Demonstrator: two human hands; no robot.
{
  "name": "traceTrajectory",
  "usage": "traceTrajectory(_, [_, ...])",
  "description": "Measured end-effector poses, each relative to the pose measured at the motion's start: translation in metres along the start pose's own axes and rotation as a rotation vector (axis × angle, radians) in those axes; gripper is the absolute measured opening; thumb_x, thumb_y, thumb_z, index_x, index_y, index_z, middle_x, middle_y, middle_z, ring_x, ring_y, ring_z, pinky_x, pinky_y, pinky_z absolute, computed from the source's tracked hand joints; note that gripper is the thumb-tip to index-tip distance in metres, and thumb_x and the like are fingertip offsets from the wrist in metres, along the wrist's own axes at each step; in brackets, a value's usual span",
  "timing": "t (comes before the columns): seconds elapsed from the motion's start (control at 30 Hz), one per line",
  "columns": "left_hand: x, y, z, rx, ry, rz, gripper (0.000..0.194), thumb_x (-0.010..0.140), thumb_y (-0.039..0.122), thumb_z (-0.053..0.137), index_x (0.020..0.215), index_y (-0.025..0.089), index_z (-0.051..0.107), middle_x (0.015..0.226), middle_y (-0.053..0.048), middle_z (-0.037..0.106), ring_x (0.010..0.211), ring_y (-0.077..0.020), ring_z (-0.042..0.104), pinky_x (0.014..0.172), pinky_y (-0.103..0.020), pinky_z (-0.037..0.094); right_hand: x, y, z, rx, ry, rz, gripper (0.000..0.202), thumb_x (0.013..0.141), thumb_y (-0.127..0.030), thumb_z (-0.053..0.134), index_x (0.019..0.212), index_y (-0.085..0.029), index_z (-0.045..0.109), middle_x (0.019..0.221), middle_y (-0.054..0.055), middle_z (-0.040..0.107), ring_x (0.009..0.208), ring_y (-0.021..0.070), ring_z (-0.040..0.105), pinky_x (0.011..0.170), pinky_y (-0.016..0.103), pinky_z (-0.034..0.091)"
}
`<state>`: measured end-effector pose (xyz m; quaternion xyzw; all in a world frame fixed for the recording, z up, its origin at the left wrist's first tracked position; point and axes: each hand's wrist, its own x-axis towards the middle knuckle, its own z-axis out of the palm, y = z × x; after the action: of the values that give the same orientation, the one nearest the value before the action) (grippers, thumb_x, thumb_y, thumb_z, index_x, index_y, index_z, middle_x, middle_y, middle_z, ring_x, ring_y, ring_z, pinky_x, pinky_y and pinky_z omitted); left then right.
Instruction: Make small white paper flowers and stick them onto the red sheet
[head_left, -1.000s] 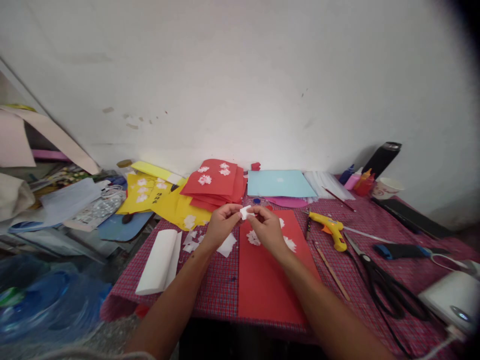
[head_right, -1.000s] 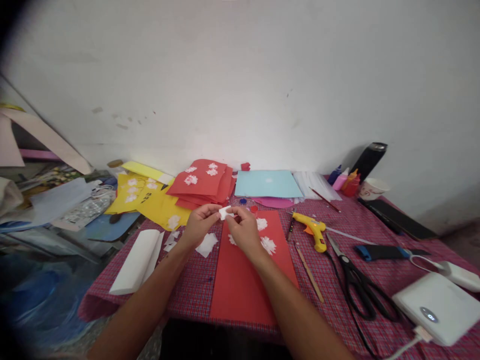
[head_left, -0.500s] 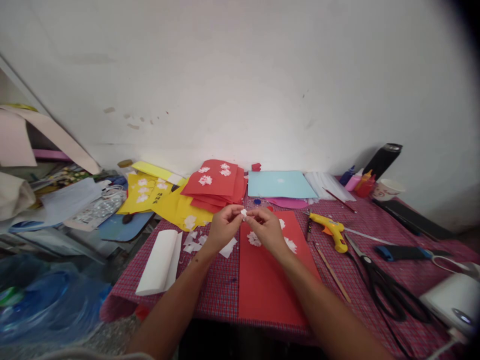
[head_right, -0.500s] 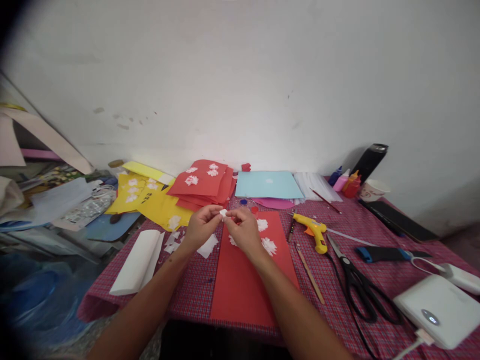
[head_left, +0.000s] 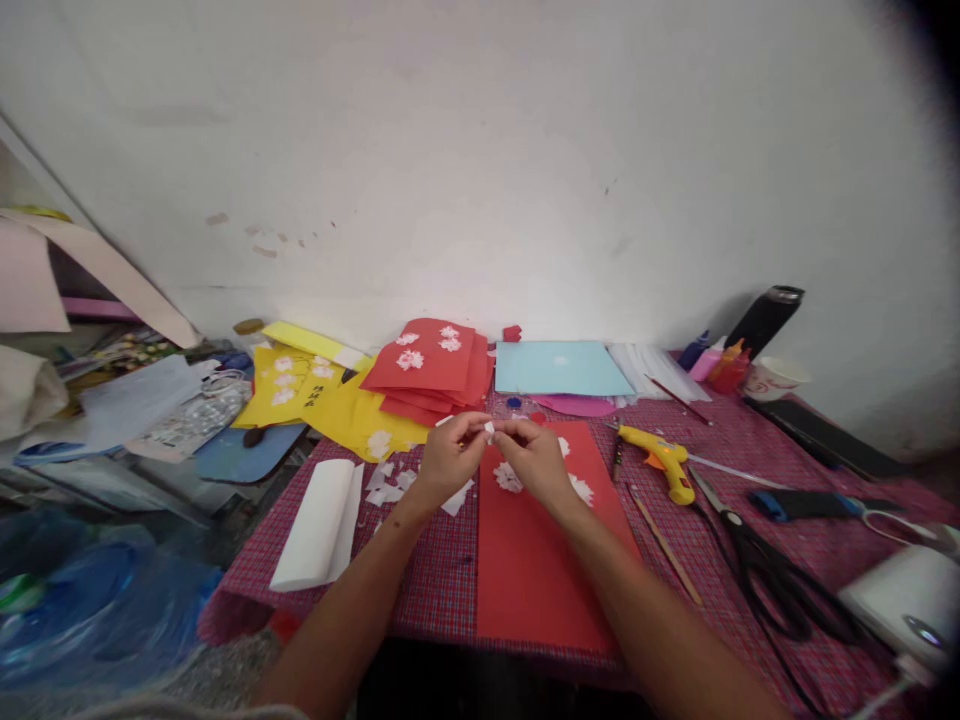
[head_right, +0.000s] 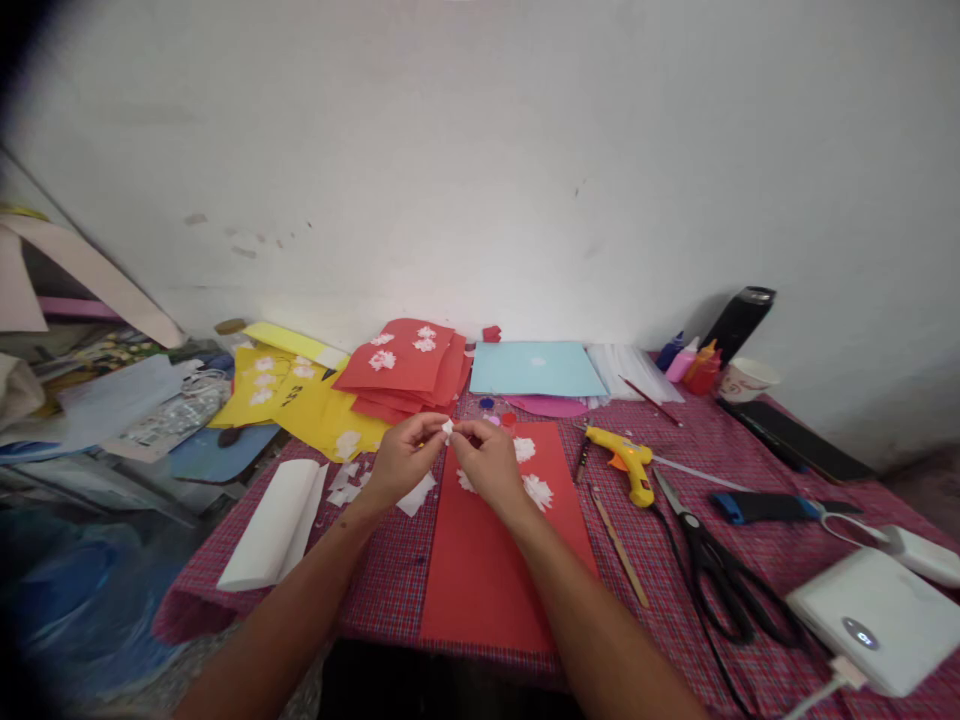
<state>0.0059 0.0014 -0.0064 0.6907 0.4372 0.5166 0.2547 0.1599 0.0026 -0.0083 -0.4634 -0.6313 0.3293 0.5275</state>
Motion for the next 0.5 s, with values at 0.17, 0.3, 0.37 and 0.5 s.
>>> traceTrajectory(0.17, [-0.0003,-0.0017,0.0001,0.038,-0.009,0.011,0.022,0.086,0.023,0.060,0.106,0.020,0.068,0.099,-0.006,0.074,0.090,-0.0178,0.069,0.082,-0.028,0.054,0.0004,-0.0023,-0.0010,-0.038,0.007,-0.016,0.021,0.081,-0.024,0.056,0.083,-0.019,0.076,0.077,0.003,0.073,0.071,0.0185,0.063,0.066,0.028,0.045])
traceTrajectory(0.3, [-0.0002,-0.0035,0.0004,0.084,-0.001,0.042,0.021,0.086,0.022,0.060,0.106,0.020,0.067,0.099,-0.006,0.074,0.089,-0.0174,0.069,0.081,-0.029,0.054,0.0002,-0.0011,-0.0015,-0.028,-0.001,-0.027,0.021,0.082,-0.026,0.056,0.082,-0.019,0.076,0.076,0.003,0.073,0.068,0.0176,0.062,0.064,0.027,0.045])
traceTrajectory(0.37, [-0.0002,-0.0030,0.0002,0.134,0.011,0.073,0.021,0.086,0.021,0.060,0.106,0.020,0.067,0.098,-0.006,0.074,0.089,-0.0174,0.069,0.082,-0.029,0.054,-0.0004,-0.0002,-0.0013,-0.006,-0.026,-0.020,0.020,0.082,-0.028,0.058,0.084,-0.018,0.076,0.076,0.003,0.072,0.066,0.0169,0.060,0.062,0.026,0.044])
traceTrajectory(0.5, [-0.0007,0.0001,-0.0005,0.212,0.003,0.148,0.021,0.087,0.019,0.058,0.106,0.020,0.067,0.100,-0.006,0.074,0.091,-0.0175,0.069,0.083,-0.029,0.053,-0.0010,0.0019,-0.0006,0.010,-0.035,0.010,0.020,0.082,-0.031,0.061,0.082,-0.017,0.074,0.069,0.001,0.067,0.061,0.0149,0.055,0.057,0.025,0.041])
